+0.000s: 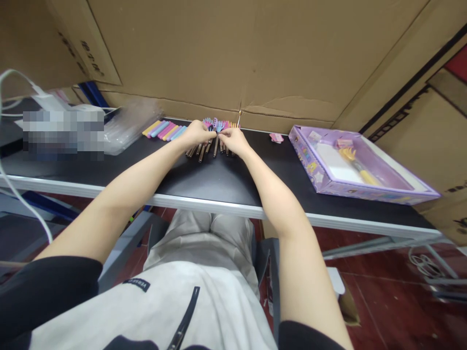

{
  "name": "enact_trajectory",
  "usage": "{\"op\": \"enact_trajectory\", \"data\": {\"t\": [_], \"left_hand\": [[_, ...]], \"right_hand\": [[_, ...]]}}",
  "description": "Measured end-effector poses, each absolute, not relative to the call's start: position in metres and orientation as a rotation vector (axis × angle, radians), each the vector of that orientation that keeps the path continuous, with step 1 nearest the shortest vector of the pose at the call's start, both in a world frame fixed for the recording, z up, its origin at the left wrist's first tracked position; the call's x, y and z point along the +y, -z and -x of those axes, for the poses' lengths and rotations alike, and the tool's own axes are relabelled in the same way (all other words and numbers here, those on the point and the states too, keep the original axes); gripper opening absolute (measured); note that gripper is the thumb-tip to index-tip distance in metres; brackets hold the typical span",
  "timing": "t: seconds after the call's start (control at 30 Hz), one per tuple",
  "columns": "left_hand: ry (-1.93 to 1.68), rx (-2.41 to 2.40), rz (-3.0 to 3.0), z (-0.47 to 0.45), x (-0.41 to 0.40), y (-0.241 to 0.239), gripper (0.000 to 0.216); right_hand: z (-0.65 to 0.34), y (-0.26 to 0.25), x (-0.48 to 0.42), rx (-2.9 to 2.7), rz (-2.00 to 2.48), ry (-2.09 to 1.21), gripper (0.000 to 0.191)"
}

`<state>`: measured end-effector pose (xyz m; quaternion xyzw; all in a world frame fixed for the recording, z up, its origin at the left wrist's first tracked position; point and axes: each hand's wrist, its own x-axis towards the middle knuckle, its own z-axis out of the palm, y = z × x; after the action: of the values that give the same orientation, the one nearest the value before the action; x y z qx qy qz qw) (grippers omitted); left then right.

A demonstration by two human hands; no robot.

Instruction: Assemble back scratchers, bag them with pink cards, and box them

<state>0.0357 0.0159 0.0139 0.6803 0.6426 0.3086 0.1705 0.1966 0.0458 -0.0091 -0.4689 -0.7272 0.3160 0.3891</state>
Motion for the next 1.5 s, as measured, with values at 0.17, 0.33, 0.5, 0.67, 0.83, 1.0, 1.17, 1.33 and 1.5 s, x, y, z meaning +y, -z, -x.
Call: {"op": "enact_trajectory", "data": {"t": [0.17,0.33,0.5,0.67,0.83,1.0,1.17,1.33,1.5], "left_hand": [[-1.15,1.679,-1.665,-0.034,0.02,-0.014,0.029],[-1.235,1.669,-1.919,-0.033,0.023,-0.012,0.022],[-1.073,1.544,-2.468,-0.036,0.024,-0.003,0.011],[-0.968,1.45,-2.692,-0.037,0.025,0.0,0.008],[-0.824,1.492,-2.705,-0.032,0.022,-0.006,0.013],[-0.978,1.937,-2.346,-0.007,0.026,-0.018,0.033],[-1.098,2.297,-1.815,0.049,0.042,-0.013,0.06],[-0.912,2.478,-1.514,0.085,0.047,0.0,0.082],[-0.782,2.485,-1.442,0.089,0.049,0.007,0.085]], "right_hand": [[-0.192,0.002,0.036,-1.758,1.188,-0.895,0.022],[-0.191,-0.003,0.03,-1.647,1.157,-1.032,0.03],[-0.191,-0.006,0.029,-1.505,1.13,-1.059,0.041],[-0.193,-0.013,0.025,-1.369,1.144,-1.044,0.04],[-0.194,-0.018,0.026,-1.267,1.153,-1.062,0.034],[-0.197,-0.022,0.03,-1.22,1.103,-1.039,0.03],[-0.201,-0.023,0.033,-1.174,1.087,-1.041,0.027],[-0.2,-0.022,0.031,-1.177,1.081,-1.042,0.028],[-0.2,-0.022,0.03,-1.215,1.076,-1.028,0.032]]}}
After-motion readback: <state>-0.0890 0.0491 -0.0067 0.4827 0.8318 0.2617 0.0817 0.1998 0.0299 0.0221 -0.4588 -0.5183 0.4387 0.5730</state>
